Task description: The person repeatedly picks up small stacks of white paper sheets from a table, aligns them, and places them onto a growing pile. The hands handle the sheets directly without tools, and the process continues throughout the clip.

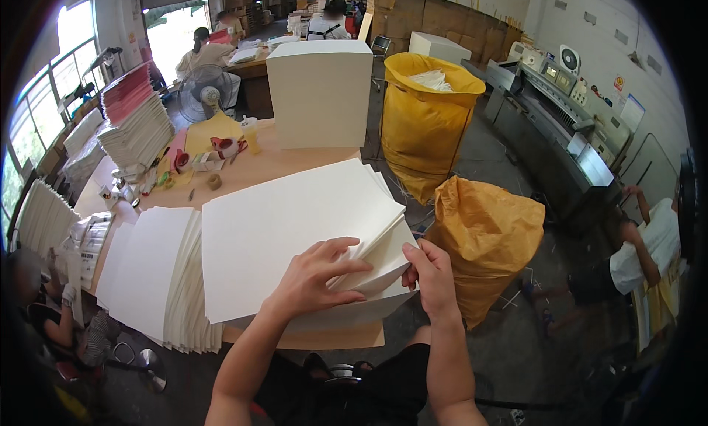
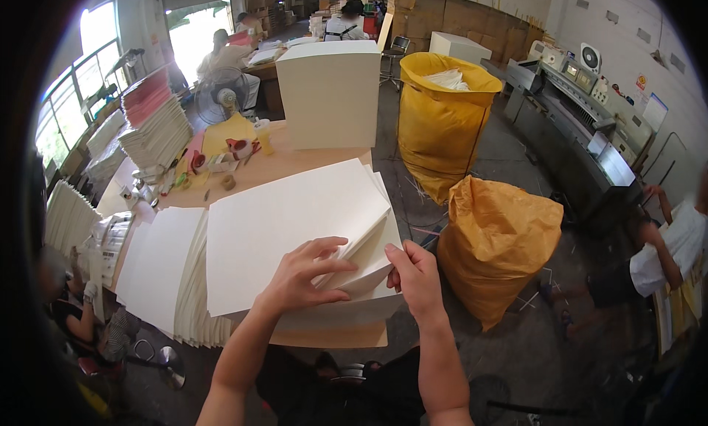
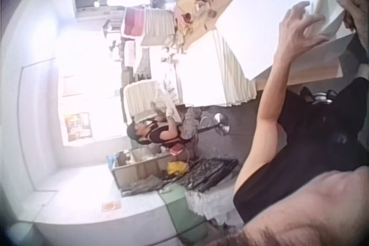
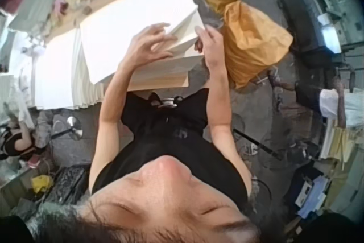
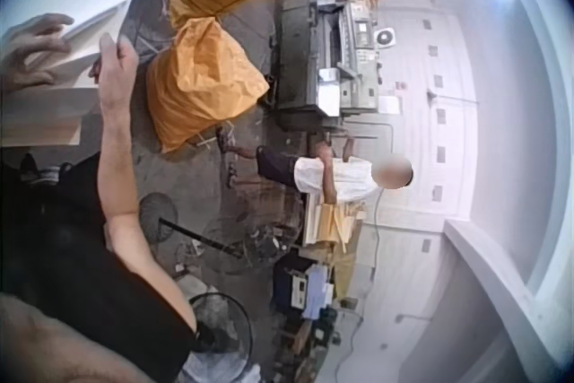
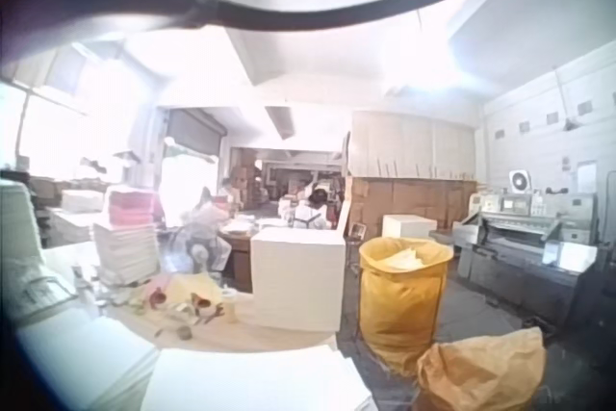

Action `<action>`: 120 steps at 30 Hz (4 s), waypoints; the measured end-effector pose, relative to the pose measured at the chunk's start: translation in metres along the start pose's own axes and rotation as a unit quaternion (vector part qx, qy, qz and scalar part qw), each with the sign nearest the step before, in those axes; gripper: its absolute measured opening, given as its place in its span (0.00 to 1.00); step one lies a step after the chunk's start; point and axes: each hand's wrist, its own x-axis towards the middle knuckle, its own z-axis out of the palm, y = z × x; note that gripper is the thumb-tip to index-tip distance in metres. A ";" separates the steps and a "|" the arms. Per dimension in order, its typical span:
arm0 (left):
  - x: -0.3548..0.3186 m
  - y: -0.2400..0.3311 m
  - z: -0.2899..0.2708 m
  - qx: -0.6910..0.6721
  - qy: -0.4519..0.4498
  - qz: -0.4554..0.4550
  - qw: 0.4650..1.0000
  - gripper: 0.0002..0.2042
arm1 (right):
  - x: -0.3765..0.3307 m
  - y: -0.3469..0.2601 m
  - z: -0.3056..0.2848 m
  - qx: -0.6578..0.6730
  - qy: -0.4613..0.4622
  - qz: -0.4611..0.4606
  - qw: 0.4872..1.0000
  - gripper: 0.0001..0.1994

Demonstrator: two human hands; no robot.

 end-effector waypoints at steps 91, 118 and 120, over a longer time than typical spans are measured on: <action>-0.105 0.016 -0.002 0.382 0.068 -0.184 0.903 0.33 | -0.041 0.041 0.010 -0.540 -0.128 -0.249 0.793 0.38; -0.213 0.038 -0.008 -0.566 0.317 -0.422 0.633 0.22 | -0.032 0.086 0.017 -0.549 -0.021 -0.416 0.725 0.20; -0.199 0.053 -0.014 -0.542 0.346 -0.422 0.639 0.22 | -0.031 0.087 0.015 -0.562 -0.014 -0.401 0.723 0.20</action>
